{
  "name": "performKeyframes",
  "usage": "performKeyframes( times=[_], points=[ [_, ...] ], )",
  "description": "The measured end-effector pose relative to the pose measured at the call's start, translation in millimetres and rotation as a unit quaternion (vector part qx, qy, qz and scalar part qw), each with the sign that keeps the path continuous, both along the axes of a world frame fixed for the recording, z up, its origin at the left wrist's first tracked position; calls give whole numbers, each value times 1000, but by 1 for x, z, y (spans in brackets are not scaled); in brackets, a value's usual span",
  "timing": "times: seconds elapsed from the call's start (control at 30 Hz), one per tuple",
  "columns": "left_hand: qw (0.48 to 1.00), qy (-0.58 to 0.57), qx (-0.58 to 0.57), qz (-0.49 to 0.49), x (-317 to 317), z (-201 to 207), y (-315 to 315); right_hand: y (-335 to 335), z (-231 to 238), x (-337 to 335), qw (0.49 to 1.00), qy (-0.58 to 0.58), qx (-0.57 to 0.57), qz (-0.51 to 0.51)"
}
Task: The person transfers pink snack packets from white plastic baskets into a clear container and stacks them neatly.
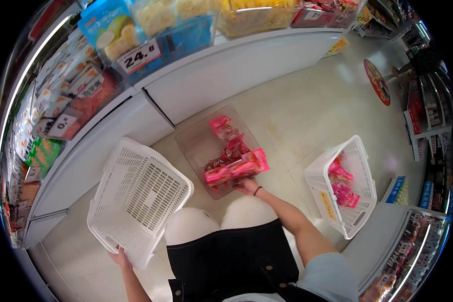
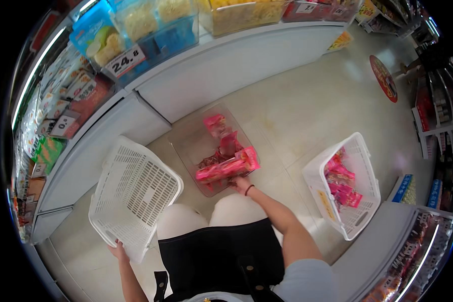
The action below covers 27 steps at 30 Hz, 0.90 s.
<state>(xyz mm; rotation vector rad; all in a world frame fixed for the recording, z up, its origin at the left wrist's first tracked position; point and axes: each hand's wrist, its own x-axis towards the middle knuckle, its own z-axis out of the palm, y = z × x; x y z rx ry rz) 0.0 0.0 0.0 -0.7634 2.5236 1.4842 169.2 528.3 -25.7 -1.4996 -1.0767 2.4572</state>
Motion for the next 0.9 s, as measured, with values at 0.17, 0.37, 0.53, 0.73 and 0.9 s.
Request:
performKeyframes(
  times=[0.17, 0.37, 0.53, 0.73, 0.9],
  points=[
    [989, -102, -106, -19, 151, 117, -25, -65, 48, 183, 986, -110, -123, 37],
    [999, -50, 10, -7, 83, 159, -45, -64, 122, 119, 923, -66, 64, 373],
    [988, -105, 79, 83, 104, 189, -25, -35, 140, 126, 441, 143, 776, 427],
    [985, -103, 94, 97, 127, 183, -24, -10, 97, 74, 376, 152, 843, 352],
    [996, -50, 21, 69, 94, 192, -33, -25, 101, 45, 351, 201, 872, 277]
  ],
)
